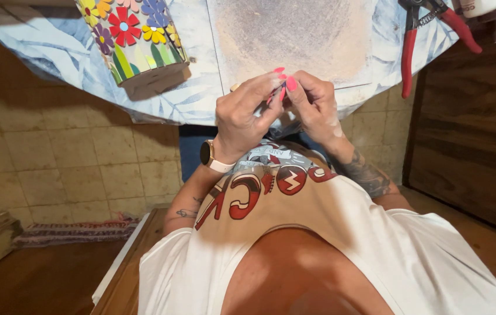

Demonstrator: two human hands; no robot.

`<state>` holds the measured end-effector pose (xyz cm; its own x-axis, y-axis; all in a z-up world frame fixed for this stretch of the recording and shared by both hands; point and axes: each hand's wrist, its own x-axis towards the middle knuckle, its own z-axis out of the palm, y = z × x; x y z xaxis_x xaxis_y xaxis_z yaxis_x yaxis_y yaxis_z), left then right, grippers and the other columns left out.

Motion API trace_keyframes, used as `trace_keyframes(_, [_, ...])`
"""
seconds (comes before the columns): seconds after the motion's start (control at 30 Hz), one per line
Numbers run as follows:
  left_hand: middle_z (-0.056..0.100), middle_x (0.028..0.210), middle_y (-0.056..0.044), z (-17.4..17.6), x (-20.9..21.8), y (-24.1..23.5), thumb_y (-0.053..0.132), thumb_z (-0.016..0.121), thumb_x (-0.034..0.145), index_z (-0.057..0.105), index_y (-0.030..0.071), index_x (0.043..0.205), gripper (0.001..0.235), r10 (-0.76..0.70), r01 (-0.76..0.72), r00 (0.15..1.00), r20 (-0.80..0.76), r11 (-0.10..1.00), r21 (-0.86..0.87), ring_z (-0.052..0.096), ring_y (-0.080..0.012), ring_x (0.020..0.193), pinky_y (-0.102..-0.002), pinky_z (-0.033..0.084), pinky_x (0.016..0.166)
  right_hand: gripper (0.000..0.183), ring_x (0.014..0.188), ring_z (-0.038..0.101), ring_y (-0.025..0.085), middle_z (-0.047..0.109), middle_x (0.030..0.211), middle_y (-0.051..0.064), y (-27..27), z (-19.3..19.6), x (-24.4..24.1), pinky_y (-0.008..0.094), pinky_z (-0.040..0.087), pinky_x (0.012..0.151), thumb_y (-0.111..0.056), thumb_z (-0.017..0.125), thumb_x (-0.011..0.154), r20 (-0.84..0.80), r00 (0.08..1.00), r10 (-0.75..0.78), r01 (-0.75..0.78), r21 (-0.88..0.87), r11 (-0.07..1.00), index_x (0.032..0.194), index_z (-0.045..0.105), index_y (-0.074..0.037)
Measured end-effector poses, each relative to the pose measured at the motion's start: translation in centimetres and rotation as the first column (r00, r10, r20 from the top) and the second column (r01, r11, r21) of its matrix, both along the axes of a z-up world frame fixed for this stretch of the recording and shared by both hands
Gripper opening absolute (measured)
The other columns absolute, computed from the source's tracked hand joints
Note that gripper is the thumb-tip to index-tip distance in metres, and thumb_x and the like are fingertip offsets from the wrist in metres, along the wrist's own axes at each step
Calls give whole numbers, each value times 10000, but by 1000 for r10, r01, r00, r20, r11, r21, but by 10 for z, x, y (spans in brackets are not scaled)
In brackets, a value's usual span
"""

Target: Decorating a cylindrical container with small floral cutouts using glue.

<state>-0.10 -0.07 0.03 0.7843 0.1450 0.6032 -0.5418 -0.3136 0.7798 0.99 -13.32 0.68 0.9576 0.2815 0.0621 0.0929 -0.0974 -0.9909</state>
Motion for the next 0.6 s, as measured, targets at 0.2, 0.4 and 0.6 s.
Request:
trace_keyframes(0.2, [642, 867, -104, -7, -6, 3, 92, 631, 743, 627, 46, 898, 162, -5, 6, 1000, -15, 1000, 20, 643, -235, 766, -290, 526, 628, 275, 536, 464, 88, 522, 531, 85, 1, -1, 0, 220, 404, 497, -107, 433, 911, 54, 999, -1, 2, -13, 1000, 701, 567, 9])
trace_keyframes(0.4, [614, 875, -162, -19, -17, 21, 211, 620, 766, 606, 18, 906, 239, 16, 3, 999, -49, 927, 375, 595, -315, 879, -363, 505, 701, 270, 509, 506, 155, 523, 545, 65, -17, -22, 15, 249, 404, 472, -119, 412, 915, 215, 972, 98, -45, -237, 971, 702, 549, -24])
trace_keyframes(0.6, [506, 1165, -101, -23, -26, 38, 399, 617, 831, 553, 56, 1103, 442, -63, 106, 994, -86, 648, 754, 370, -281, 1166, -405, 302, 968, 231, 524, 386, 167, 407, 637, 56, -30, -9, 62, 274, 292, 389, -153, 524, 894, 489, 494, 719, 214, -870, 445, 695, 434, -78])
